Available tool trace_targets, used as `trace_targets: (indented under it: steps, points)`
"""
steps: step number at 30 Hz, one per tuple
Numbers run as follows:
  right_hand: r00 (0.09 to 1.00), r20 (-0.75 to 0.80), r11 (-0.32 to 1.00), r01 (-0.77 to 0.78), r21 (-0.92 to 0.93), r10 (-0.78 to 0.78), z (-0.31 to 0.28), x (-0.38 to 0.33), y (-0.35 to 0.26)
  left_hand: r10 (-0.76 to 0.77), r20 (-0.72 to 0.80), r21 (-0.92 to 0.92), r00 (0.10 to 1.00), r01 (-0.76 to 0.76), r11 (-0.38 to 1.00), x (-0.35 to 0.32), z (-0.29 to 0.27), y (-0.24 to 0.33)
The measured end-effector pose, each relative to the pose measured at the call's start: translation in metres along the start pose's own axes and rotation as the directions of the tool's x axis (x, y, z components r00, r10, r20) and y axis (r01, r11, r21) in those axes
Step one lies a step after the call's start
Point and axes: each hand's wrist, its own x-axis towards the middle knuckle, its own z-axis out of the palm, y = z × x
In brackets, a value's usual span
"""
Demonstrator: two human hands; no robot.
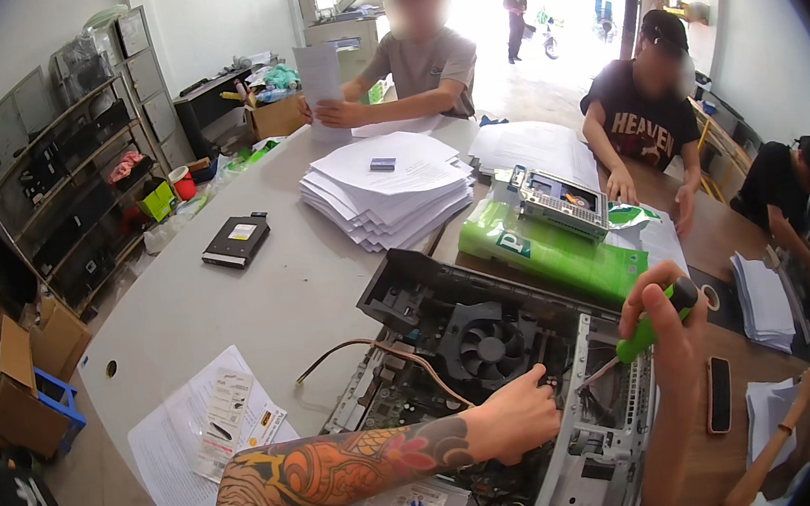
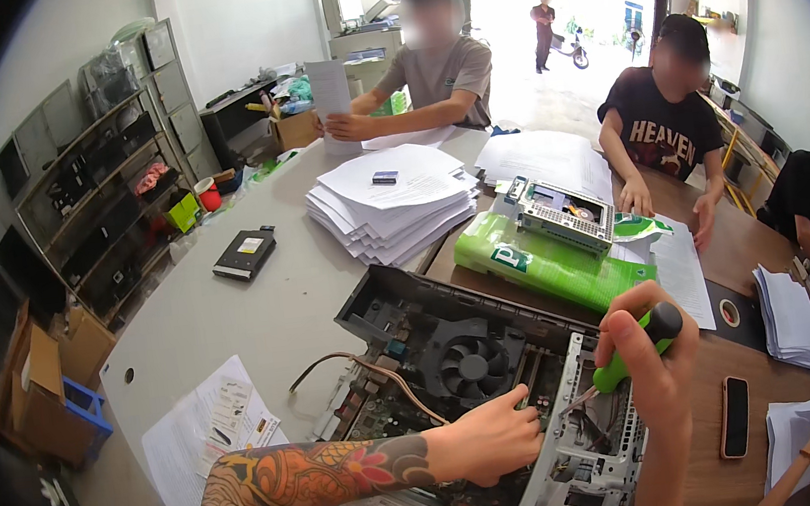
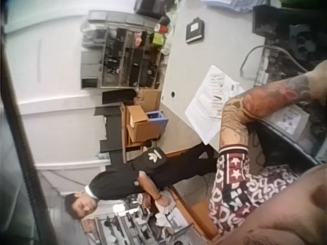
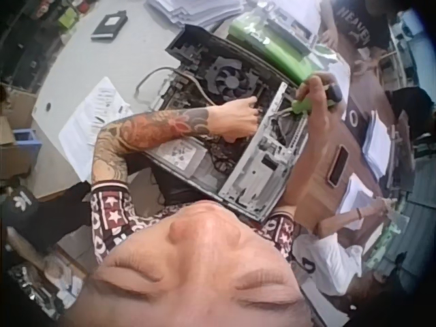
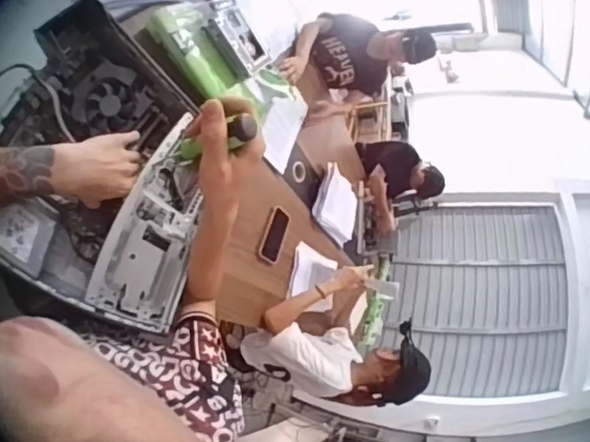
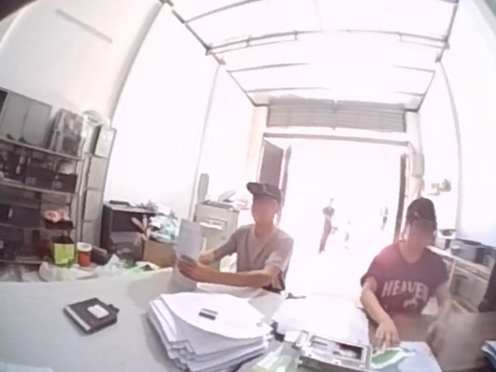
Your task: The person disassembles a computer by using a screwdriver to remove screws from the internal components and the chassis while holding the components by hand.
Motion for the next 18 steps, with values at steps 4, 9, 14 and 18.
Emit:
trace_targets:
  steps: [4, 9, 14, 18]
  points:
    - [1.000, -0.004, 1.000, -0.012, 0.028, 0.012, -0.001, 0.000, 0.001, 0.002, -0.006, -0.004, 1.000, -0.002, 1.000, 0.000, 0.001, -0.002]
    - [0.999, -0.004, 0.999, -0.035, 0.020, 0.035, 0.000, 0.000, -0.001, 0.012, -0.063, -0.040, 0.998, -0.015, 0.999, 0.003, 0.011, -0.005]
    - [1.000, -0.004, 1.000, -0.026, 0.011, 0.026, 0.001, -0.001, -0.003, -0.011, -0.074, -0.079, 0.997, 0.006, 0.997, 0.005, 0.015, -0.005]
    - [1.000, -0.001, 1.000, -0.025, -0.004, 0.025, -0.001, -0.001, -0.002, 0.029, -0.066, -0.109, 0.997, -0.036, 0.993, 0.003, 0.012, -0.004]
